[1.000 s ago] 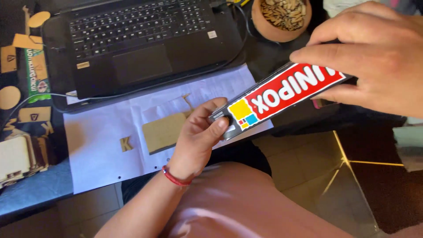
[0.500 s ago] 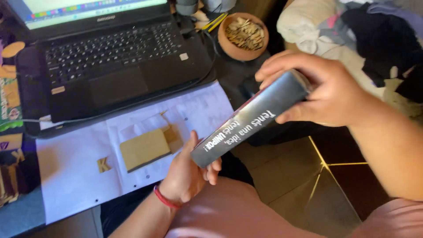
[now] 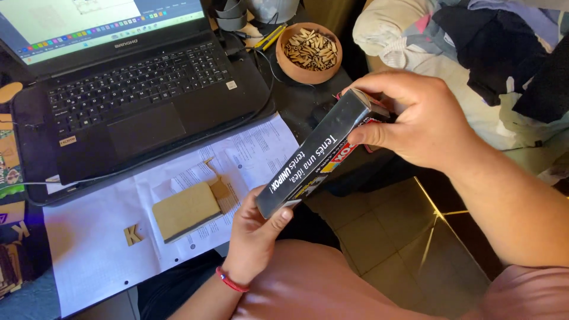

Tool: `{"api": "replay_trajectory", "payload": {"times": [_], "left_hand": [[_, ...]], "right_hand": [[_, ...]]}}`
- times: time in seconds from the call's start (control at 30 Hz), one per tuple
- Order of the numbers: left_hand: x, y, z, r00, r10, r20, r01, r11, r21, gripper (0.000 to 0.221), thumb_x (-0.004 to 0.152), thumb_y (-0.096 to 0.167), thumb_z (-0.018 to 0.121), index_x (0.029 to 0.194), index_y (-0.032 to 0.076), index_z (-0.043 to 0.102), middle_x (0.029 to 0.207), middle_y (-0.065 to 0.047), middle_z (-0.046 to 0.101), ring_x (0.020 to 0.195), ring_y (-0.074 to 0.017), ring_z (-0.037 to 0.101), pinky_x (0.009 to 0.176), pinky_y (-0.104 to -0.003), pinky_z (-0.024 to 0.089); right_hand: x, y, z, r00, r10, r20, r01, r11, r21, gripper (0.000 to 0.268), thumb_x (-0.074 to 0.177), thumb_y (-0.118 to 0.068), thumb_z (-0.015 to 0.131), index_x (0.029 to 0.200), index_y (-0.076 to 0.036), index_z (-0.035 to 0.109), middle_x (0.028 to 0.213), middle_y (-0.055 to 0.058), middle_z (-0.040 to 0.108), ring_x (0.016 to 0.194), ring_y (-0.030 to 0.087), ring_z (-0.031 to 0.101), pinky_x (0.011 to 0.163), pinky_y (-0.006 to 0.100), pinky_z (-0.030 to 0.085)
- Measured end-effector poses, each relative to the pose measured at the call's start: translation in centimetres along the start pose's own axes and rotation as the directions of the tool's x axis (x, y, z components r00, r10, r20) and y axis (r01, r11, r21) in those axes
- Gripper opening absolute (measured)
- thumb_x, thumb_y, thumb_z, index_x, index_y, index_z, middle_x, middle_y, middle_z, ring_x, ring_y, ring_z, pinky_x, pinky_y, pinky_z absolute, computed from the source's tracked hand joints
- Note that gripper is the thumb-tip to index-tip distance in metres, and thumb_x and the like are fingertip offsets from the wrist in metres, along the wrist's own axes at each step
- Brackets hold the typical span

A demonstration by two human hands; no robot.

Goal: Applying glue to laser-cut wooden letters and attaching them to a wooden base for assembly.

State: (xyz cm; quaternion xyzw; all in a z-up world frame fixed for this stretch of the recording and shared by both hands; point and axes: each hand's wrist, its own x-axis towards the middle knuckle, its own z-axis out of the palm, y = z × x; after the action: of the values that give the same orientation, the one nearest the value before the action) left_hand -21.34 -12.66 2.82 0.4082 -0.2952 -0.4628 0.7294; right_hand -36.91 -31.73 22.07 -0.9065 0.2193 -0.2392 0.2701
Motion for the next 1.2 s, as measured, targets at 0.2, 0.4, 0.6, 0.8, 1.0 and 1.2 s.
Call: {"api": "replay_trajectory", "payload": {"times": [0.2, 0.4, 0.6, 0.8, 1.0, 1.2], "left_hand": [[-0.2, -0.7, -0.4, 0.996, 0.031, -0.088, -0.027, 0.999, 0.047, 0.045, 0.081, 0.017, 0.08, 0.121, 0.006, 0.063, 0.114, -0.006, 0.071, 0.106, -0.0171, 0.065, 0.096, -0.032, 0.052], [-0.2, -0.7, -0.4, 0.997, 0.047, -0.064, -0.044, 0.998, 0.043, 0.043, 0.082, 0.022, 0.08, 0.117, 0.004, 0.063, 0.11, -0.006, 0.071, 0.1, -0.0146, 0.065, 0.091, -0.031, 0.052], [-0.5, -1.1, -0.2, 0.996, 0.021, -0.089, -0.024, 0.999, -0.037, 0.042, 0.081, 0.022, 0.082, 0.114, 0.006, 0.063, 0.109, -0.005, 0.071, 0.099, -0.0141, 0.063, 0.088, -0.031, 0.052], [-0.2, -2.1, -0.2, 0.989, 0.091, -0.114, -0.093, 0.996, -0.014, 0.052, 0.08, 0.013, 0.082, 0.125, 0.009, 0.056, 0.112, -0.003, 0.066, 0.102, -0.011, 0.06, 0.095, -0.028, 0.05], [0.5, -2.7, -0.1, 0.992, 0.126, -0.032, -0.127, 0.991, -0.045, 0.062, 0.067, -0.002, 0.089, 0.119, 0.005, 0.055, 0.124, -0.018, 0.064, 0.114, -0.0216, 0.059, 0.094, -0.032, 0.053], [-0.4, 0.4, -0.6, 0.99, 0.139, 0.013, -0.129, 0.948, -0.29, 0.093, 0.078, 0.059, 0.086, 0.145, 0.014, 0.04, 0.156, -0.018, 0.036, 0.147, -0.0268, 0.033, 0.12, -0.046, 0.028]], "right_hand": [[-0.5, -0.2, -0.1, 0.995, -0.096, -0.015, 0.095, 0.995, -0.04, 0.056, 0.07, -0.02, 0.087, 0.116, 0.003, 0.066, 0.102, 0.013, 0.063, 0.082, 0.018, 0.055, 0.074, 0.027, 0.055], [-0.6, 0.4, 0.7, 0.994, 0.09, -0.069, -0.086, 0.995, 0.052, 0.053, 0.068, -0.008, 0.094, 0.106, 0.002, 0.06, 0.081, 0.006, 0.047, 0.069, 0.012, 0.048, 0.062, 0.023, 0.046], [0.4, 2.1, 1.5, 0.961, -0.175, -0.214, 0.201, 0.974, 0.107, 0.061, 0.085, 0.01, 0.089, 0.102, 0.0, 0.031, 0.109, 0.027, 0.055, 0.103, 0.03, 0.057, 0.094, 0.037, 0.047], [-1.0, -0.1, 4.8, 0.839, -0.413, -0.355, 0.471, 0.877, 0.092, 0.036, 0.087, -0.015, 0.075, 0.096, -0.005, 0.042, 0.116, 0.024, 0.051, 0.119, 0.044, 0.063, 0.107, 0.052, 0.058], [-8.7, 6.3, 20.0, 0.99, -0.116, -0.085, 0.134, 0.519, 0.844, 0.084, 0.076, -0.029, 0.087, 0.146, -0.015, 0.043, 0.135, 0.013, 0.06, 0.124, 0.02, 0.056, 0.088, 0.027, 0.059], [-2.4, -0.5, 8.2, 0.962, -0.066, 0.264, 0.125, 0.968, -0.217, 0.061, 0.064, -0.02, 0.084, 0.12, -0.021, 0.062, 0.11, 0.004, 0.072, 0.103, 0.028, 0.068, 0.085, 0.043, 0.051]]}}
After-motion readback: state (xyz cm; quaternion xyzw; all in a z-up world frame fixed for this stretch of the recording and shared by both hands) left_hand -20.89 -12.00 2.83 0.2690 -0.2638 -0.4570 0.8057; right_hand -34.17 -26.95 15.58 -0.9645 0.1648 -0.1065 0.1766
